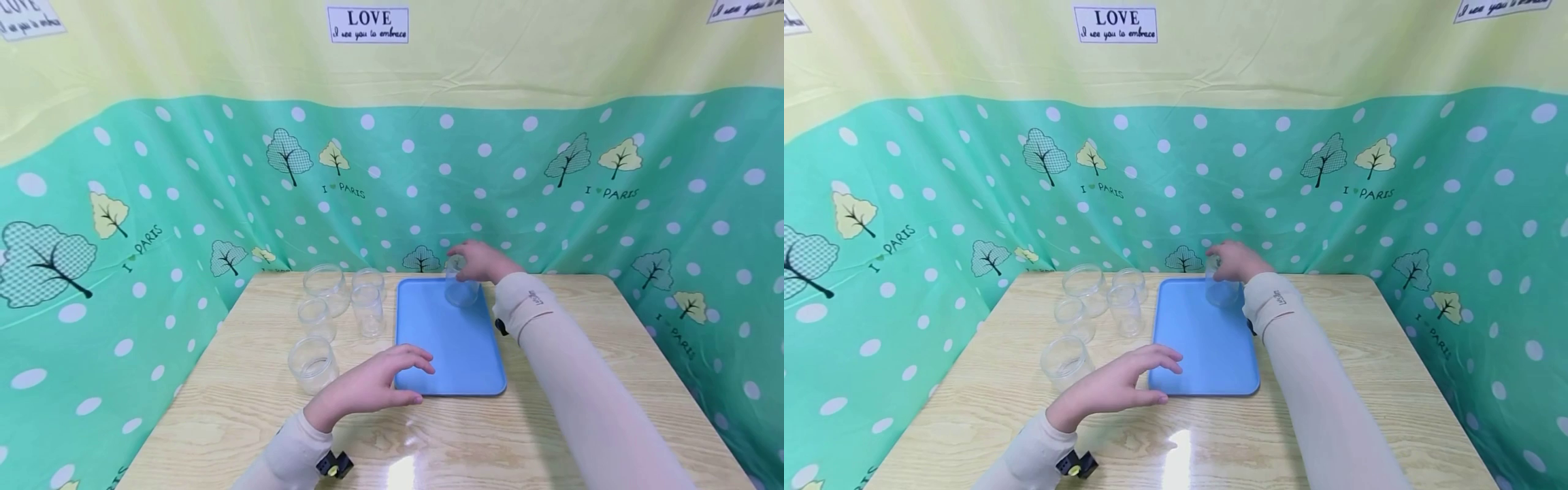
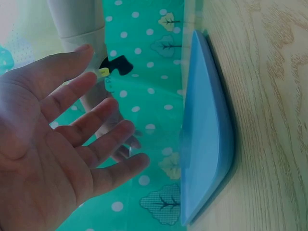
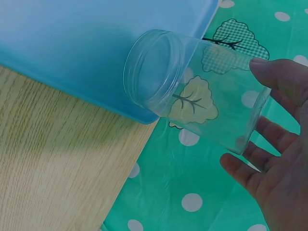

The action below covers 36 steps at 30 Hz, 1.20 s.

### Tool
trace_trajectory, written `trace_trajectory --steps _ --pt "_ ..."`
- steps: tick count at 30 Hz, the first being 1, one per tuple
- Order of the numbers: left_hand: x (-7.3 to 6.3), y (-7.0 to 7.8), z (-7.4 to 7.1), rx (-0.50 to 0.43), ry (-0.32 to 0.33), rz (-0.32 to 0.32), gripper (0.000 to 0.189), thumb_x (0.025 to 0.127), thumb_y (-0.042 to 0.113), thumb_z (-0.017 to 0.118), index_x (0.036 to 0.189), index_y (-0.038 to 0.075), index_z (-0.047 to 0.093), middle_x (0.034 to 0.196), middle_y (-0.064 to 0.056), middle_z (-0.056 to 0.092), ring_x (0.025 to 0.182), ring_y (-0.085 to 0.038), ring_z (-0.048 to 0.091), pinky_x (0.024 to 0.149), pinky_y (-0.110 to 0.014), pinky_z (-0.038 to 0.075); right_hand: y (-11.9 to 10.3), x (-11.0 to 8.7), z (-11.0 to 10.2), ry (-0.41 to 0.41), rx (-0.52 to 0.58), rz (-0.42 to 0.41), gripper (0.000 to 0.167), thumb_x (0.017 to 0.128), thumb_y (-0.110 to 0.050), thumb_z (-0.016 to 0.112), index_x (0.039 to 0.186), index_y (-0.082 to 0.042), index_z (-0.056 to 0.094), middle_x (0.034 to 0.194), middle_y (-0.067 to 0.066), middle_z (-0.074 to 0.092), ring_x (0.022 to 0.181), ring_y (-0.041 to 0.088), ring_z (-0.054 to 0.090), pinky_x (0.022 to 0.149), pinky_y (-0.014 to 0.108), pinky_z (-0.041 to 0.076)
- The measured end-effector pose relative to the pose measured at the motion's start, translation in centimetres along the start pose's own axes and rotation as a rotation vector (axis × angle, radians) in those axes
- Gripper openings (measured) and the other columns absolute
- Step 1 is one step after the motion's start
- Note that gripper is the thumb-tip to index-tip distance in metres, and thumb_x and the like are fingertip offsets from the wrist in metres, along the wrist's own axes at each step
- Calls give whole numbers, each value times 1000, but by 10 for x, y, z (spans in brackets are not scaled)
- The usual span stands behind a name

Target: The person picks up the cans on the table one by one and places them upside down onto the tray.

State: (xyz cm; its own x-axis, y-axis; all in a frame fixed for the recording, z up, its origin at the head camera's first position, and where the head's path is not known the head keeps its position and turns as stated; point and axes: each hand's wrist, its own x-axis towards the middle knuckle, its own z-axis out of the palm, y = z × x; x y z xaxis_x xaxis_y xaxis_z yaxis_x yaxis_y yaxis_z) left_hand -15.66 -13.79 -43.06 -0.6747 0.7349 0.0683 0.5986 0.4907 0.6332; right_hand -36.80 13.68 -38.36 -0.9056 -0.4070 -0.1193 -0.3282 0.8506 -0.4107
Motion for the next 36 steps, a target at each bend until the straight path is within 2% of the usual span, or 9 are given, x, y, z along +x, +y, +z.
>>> trace_trajectory --steps 8,18,24,36 --pt "0 1 0 2 -3 2 38 95 23 75 130 28 62 147 0 54 139 -15 48 112 -34 47 2 0 0 10 -4 -13 66 87 -18 78 148 -16 53 160 20 37 146 44 36 113 66 39" --pt "1 1 2 18 -1 1 38 95 23 75 131 28 62 147 4 54 140 -15 48 114 -34 45 1 -3 -3 32 -22 -27 67 90 -24 77 150 -16 51 162 21 31 148 45 30 113 68 37" --pt "1 1 3 24 -2 2 37 96 29 74 131 28 62 147 5 53 139 -14 48 114 -34 45 -1 -6 -9 45 -37 -63 65 91 -25 77 150 -13 52 161 22 34 147 44 33 114 64 39" --pt "0 1 2 24 -1 2 38 95 23 76 130 27 63 146 7 54 138 -14 49 113 -33 46 -5 -19 -14 113 -85 -133 61 92 -28 75 148 -14 54 157 18 42 145 41 38 115 60 40"
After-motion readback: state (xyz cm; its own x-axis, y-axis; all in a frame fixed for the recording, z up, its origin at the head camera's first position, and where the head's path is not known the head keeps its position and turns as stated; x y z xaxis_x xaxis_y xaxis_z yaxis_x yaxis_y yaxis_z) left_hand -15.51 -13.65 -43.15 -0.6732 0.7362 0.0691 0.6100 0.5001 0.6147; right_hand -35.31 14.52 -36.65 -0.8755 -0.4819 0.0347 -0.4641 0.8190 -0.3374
